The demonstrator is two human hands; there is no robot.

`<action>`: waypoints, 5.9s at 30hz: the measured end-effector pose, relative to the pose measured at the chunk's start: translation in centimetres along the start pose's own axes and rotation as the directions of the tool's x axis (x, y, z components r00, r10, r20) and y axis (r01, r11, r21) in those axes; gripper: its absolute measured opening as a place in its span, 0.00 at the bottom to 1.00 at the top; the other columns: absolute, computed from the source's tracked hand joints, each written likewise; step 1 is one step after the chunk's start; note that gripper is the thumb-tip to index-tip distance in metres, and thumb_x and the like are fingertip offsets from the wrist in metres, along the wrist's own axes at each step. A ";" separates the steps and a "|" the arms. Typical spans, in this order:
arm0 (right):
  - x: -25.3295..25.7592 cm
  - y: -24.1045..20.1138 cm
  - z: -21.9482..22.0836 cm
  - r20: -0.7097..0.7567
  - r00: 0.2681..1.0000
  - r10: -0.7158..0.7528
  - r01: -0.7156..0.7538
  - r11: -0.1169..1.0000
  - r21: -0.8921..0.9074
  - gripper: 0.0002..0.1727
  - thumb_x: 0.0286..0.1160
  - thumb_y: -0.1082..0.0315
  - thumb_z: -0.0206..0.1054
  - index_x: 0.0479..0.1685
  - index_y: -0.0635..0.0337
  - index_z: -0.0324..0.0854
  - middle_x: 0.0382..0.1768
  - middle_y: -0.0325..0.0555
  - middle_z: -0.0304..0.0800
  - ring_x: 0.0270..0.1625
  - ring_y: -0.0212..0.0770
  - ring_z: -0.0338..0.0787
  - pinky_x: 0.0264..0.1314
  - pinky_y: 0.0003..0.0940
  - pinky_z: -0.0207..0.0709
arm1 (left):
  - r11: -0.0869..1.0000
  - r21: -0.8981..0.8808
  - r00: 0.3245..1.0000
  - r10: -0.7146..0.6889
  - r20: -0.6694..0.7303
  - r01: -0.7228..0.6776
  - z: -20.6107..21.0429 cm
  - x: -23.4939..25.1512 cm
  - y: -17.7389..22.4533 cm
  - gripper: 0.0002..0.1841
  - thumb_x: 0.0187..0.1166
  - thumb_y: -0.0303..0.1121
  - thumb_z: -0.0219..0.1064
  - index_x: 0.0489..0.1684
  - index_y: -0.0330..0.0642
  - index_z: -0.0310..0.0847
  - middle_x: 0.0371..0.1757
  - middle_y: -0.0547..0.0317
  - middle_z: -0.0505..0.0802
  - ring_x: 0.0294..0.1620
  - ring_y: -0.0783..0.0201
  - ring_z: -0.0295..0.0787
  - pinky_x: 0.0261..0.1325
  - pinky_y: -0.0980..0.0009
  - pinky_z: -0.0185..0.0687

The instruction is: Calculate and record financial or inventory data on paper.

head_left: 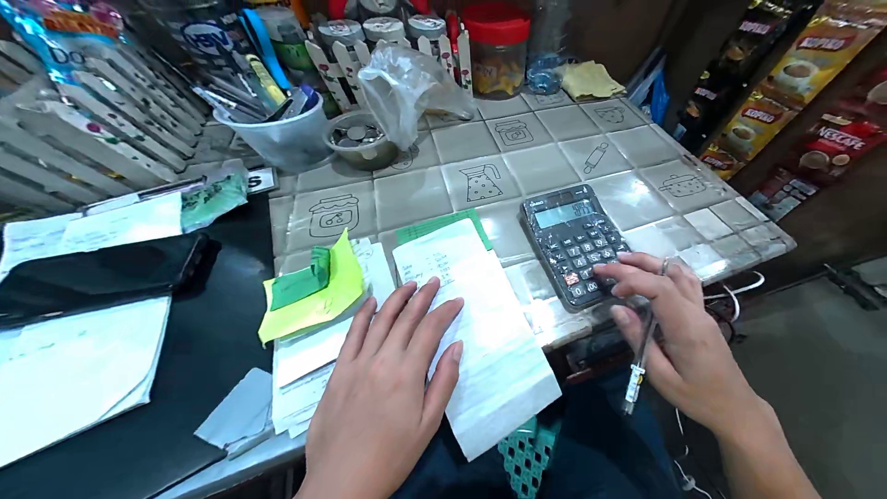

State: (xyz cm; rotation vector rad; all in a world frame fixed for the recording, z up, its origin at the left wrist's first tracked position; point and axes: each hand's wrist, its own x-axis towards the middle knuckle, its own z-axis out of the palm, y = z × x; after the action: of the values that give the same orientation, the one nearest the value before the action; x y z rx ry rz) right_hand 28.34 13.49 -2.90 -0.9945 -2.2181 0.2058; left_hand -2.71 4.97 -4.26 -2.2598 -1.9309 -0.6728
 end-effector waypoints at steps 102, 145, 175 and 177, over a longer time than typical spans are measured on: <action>0.0 0.6 0.1 0.015 0.994 -0.111 0.110 0.991 0.075 0.13 0.92 0.53 0.51 0.53 0.47 0.77 0.65 0.31 0.87 0.83 0.41 0.72 0.88 0.54 0.59 | 1.000 0.009 1.000 0.008 0.011 -0.008 -0.3 0.2 0.1 0.27 0.89 0.54 0.43 0.72 0.57 0.84 0.78 0.57 0.85 0.85 0.48 0.72 0.86 0.36 0.57; -2.1 4.0 2.0 -0.240 0.970 0.032 -0.016 0.997 0.071 0.12 0.88 0.55 0.58 0.60 0.49 0.72 0.69 0.40 0.85 0.82 0.44 0.75 0.84 0.50 0.68 | 0.999 0.023 1.000 -0.023 0.011 0.022 0.0 -0.1 0.4 0.27 0.89 0.54 0.43 0.74 0.60 0.84 0.81 0.64 0.83 0.88 0.53 0.69 0.89 0.39 0.56; -1.5 2.6 1.7 -0.305 0.950 0.061 -0.043 0.997 0.066 0.09 0.90 0.55 0.55 0.56 0.45 0.74 0.64 0.33 0.87 0.79 0.42 0.77 0.79 0.45 0.73 | 1.000 0.012 0.998 0.006 0.061 -0.007 -0.6 0.2 0.0 0.26 0.90 0.53 0.44 0.73 0.56 0.83 0.80 0.55 0.83 0.87 0.47 0.70 0.86 0.37 0.57; -1.9 2.9 2.0 -0.296 0.951 0.084 -0.077 0.996 0.037 0.11 0.90 0.54 0.55 0.58 0.46 0.76 0.64 0.33 0.87 0.78 0.41 0.77 0.77 0.45 0.73 | 1.000 0.009 0.997 0.002 0.083 -0.003 -0.8 0.2 0.1 0.26 0.90 0.52 0.44 0.74 0.56 0.82 0.80 0.54 0.83 0.87 0.47 0.69 0.86 0.37 0.56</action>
State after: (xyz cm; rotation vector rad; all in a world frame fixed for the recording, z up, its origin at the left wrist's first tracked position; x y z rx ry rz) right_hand 29.67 14.38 -6.56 -1.0308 -1.8997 0.1112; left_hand -2.84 4.90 -3.45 -2.3202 -1.9623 -0.5776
